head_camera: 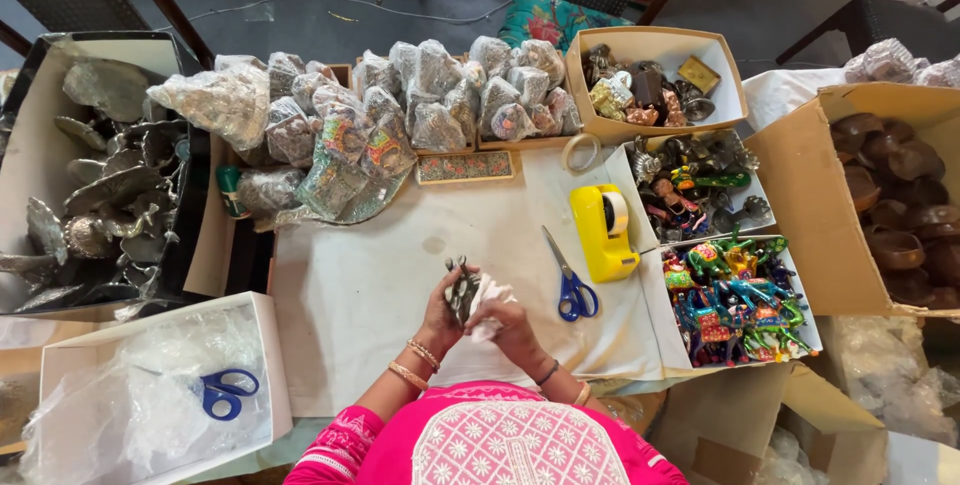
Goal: The person cleans a small metal figurine with a cloth, then wraps it in bubble wrap and secures it with tape. They place the wrapped item into a box and repeat the process with another figurine.
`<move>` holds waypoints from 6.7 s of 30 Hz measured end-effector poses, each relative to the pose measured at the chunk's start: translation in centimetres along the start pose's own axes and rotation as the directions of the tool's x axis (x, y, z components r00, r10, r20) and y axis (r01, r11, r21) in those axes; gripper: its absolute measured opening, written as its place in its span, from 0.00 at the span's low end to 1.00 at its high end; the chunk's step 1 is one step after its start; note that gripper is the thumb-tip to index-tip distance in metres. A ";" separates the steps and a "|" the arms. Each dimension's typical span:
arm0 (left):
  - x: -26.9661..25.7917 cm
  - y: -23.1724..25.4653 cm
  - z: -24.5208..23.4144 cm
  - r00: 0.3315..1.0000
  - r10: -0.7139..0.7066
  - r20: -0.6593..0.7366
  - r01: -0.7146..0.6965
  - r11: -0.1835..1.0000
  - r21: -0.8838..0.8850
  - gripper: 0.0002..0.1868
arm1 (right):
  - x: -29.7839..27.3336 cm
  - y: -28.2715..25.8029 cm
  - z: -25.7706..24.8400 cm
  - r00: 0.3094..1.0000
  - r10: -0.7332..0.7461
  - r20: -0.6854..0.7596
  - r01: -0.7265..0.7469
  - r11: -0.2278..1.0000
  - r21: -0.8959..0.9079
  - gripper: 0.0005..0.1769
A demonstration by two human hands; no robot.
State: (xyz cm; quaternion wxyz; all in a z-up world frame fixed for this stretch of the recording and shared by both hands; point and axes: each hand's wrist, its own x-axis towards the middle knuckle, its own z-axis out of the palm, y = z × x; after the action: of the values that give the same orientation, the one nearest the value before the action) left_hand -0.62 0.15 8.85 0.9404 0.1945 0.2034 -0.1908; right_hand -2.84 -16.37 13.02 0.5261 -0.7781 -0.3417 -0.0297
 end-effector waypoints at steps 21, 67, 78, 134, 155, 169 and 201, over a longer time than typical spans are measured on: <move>-2.8 1.3 3.7 0.963 0.021 0.269 -0.008 0.999 -0.049 0.39 | -2.1 -0.2 1.7 0.995 -0.003 0.096 0.028 0.965 -0.261 0.36; 5.3 1.3 1.4 0.820 0.447 0.358 -0.436 0.082 0.896 0.36 | -10.9 16.8 -4.5 0.521 0.641 -0.564 -0.474 0.767 0.433 0.13; 13.9 1.7 0.0 0.565 0.059 0.823 -0.375 -0.870 0.320 0.24 | -4.4 12.5 -10.6 0.838 0.305 -0.453 -0.533 0.642 -0.552 0.26; -20.6 13.3 -23.6 0.584 0.806 -0.097 0.625 -0.370 0.687 0.16 | -3.4 7.8 0.0 0.995 0.058 0.077 -0.014 0.875 -0.485 0.16; -23.5 17.0 -15.3 0.136 0.966 0.220 0.299 -0.252 0.921 0.23 | 14.6 -3.9 17.2 0.853 -0.113 0.510 0.074 0.993 0.096 0.11; -23.7 13.7 -16.1 0.159 0.900 0.406 0.185 -0.431 0.883 0.06 | 15.8 -1.9 29.0 0.764 -0.004 0.646 -0.271 0.906 0.326 0.21; -22.5 14.7 -17.1 0.307 0.938 0.160 0.278 -0.250 0.928 0.33 | 18.0 -2.4 20.1 0.901 0.173 0.397 -0.290 0.922 0.256 0.17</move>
State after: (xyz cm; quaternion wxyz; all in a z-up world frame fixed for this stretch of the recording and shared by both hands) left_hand -18.44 26.60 8.95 0.2495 0.8931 0.2947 0.2306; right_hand 3.32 10.02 13.28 0.5677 -0.7134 -0.3383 0.2332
